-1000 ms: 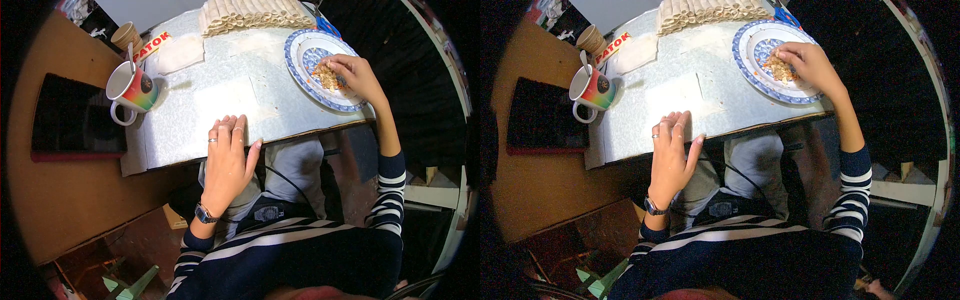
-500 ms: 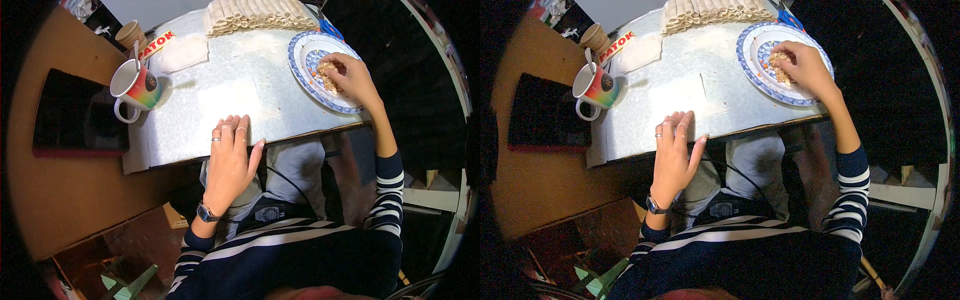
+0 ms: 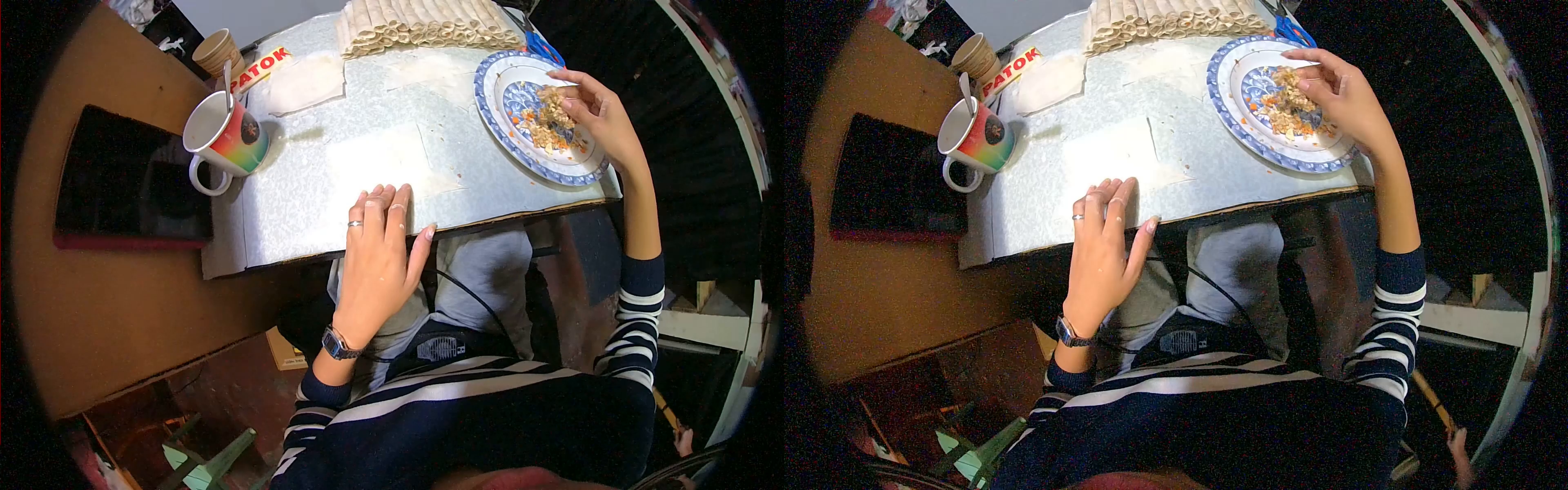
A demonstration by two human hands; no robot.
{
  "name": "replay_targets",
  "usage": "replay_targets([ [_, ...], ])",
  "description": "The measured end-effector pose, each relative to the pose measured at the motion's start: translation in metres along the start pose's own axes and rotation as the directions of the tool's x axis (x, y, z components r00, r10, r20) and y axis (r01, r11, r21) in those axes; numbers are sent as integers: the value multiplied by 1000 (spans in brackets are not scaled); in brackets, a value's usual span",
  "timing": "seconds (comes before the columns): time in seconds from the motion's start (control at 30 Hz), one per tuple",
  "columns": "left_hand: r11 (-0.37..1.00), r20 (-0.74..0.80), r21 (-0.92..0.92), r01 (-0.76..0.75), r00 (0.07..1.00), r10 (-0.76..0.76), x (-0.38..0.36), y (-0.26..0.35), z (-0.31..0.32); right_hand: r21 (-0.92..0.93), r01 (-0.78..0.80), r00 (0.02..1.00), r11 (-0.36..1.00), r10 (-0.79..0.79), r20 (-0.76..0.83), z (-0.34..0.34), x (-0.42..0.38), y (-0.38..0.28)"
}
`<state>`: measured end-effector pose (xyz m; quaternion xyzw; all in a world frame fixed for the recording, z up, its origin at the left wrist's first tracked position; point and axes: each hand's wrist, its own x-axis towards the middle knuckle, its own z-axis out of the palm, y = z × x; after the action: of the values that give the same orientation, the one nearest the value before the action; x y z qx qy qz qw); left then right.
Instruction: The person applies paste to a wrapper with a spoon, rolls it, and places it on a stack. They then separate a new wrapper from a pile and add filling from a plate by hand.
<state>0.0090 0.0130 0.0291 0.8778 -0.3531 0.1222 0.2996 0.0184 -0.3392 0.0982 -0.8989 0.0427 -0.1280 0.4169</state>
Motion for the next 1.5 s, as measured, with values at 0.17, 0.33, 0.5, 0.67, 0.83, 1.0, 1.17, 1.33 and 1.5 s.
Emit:
replay_targets([
  [0.17,1000,-4,4,-1,1000,1,0,1,0,125,-56,998,991,58,-17,0,-1,3],
  [0.33,1000,0,11,-7,1000,7,-1,0,0,442,-236,972,865,220,88,-2,2,4],
  [0.5,1000,-2,-10,-7,1000,6,0,0,-1,605,-265,964,751,196,179,0,4,18],
  [0.67,999,-13,-38,22,1000,-22,-5,1,-2,537,-213,977,816,162,142,7,5,-2],
  [0.83,999,-68,-18,28,997,-29,-9,6,-16,424,-24,963,905,-93,252,64,2,-49],
  [1.0,962,-180,-251,111,971,-159,-7,-14,-38,641,36,873,767,-337,354,150,3,-78],
  [1.17,892,-157,-428,147,960,-234,1,-35,-44,537,225,833,813,-446,326,195,-6,-88],
  [1.33,883,-50,-444,154,979,-196,10,-46,-41,362,452,794,815,-552,254,196,-17,-93],
  [1.5,896,53,-405,184,983,-178,16,-49,-43,237,529,773,815,-578,261,187,-15,-84],
])
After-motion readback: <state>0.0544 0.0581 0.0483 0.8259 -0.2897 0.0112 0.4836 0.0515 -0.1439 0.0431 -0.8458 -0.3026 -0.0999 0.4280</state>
